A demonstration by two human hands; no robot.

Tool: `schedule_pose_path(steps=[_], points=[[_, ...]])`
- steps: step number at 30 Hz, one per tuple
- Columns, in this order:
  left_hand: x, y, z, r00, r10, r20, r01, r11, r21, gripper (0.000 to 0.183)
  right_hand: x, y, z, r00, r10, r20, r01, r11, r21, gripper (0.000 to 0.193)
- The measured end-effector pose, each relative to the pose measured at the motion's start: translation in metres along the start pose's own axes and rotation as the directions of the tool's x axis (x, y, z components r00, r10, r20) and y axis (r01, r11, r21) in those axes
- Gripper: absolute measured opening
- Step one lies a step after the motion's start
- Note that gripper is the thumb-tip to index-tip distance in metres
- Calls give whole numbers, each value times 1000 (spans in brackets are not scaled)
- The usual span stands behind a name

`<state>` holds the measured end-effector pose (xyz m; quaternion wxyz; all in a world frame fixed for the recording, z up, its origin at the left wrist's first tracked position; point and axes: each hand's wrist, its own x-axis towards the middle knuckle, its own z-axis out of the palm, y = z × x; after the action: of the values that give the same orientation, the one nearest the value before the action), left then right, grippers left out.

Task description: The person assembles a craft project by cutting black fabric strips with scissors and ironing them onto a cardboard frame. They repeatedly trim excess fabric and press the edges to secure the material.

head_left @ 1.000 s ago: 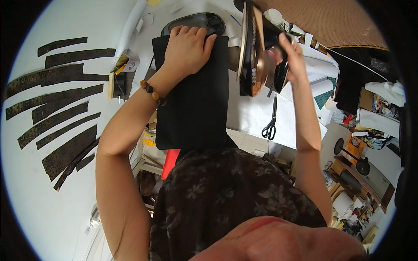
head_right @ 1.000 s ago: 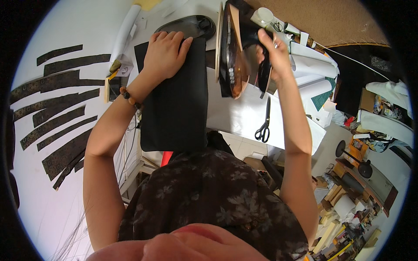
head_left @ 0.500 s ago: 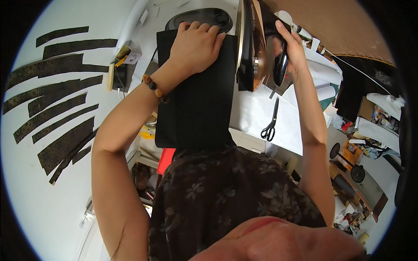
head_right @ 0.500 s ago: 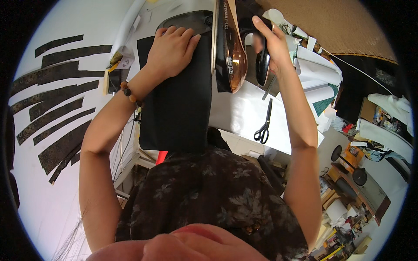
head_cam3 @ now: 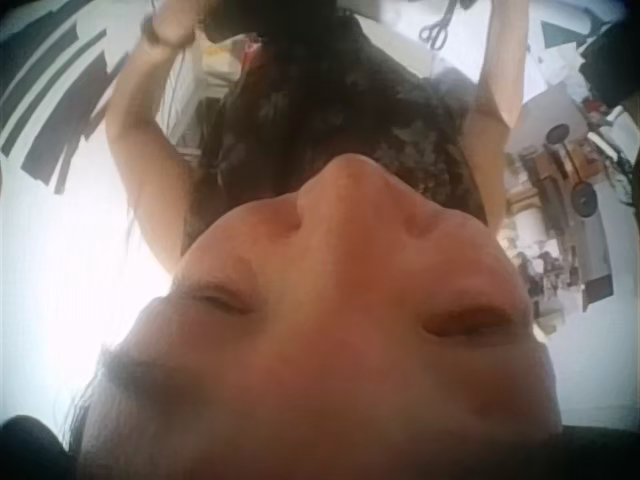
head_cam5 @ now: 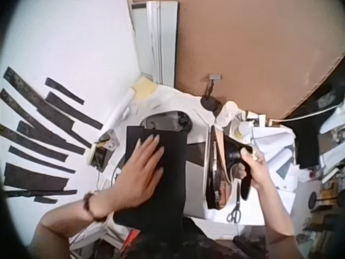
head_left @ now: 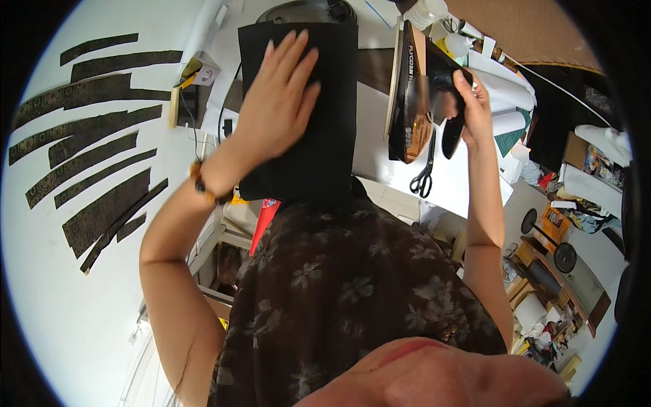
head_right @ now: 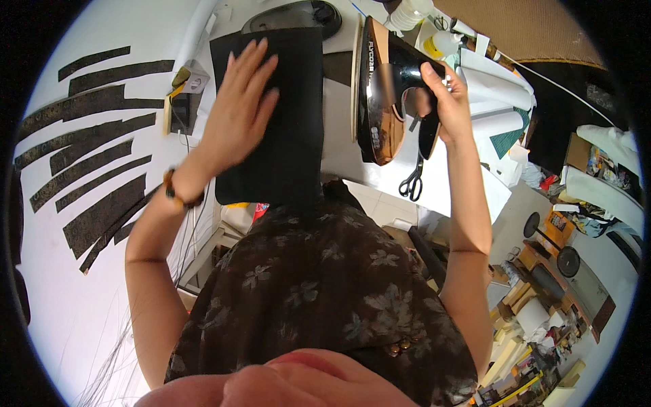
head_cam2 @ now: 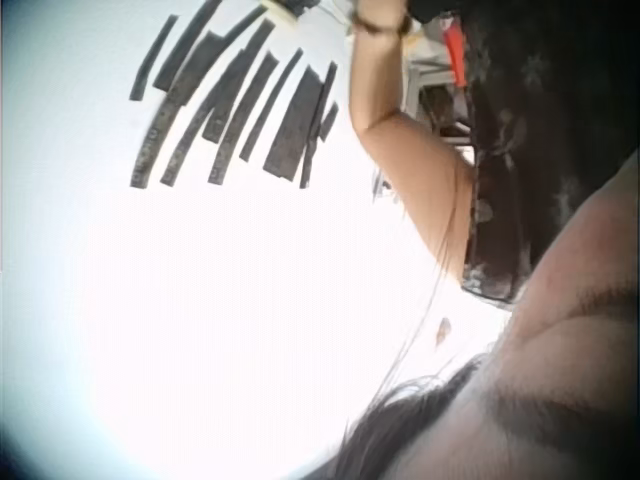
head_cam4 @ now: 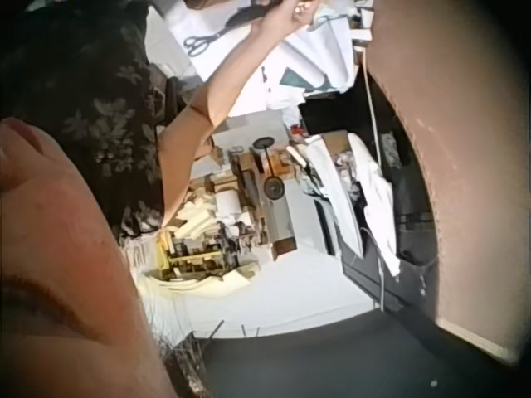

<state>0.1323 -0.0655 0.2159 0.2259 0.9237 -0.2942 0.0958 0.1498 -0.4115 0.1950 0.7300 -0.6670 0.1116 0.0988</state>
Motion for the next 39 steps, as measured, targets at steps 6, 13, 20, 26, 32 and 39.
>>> schedule_pose_path(steps=[6, 13, 20, 26, 32, 39], points=[[-41, 33, 5, 985, -35, 171, 12, 991, 133, 67, -27, -35, 56, 981, -56, 188, 41, 996, 80, 30], [-42, 35, 17, 993, -51, 103, 35, 988, 151, 64, -32, 19, 51, 995, 21, 99, -20, 1000, -14, 27], [-54, 48, 7, 988, -21, 153, -3, 988, 154, 61, -67, 17, 21, 993, -10, 117, 12, 1000, -17, 30], [-61, 60, 12, 980, -19, 199, -23, 978, 209, 60, -96, 7, 49, 973, -110, 202, 80, 985, 151, 30], [-58, 62, 17, 982, -47, 185, 16, 986, 165, 60, -80, 40, 46, 991, -10, 131, -6, 993, 117, 27], [-56, 60, 12, 975, -20, 221, -15, 988, 155, 62, -75, 52, 34, 972, 78, 222, -129, 965, 227, 30]])
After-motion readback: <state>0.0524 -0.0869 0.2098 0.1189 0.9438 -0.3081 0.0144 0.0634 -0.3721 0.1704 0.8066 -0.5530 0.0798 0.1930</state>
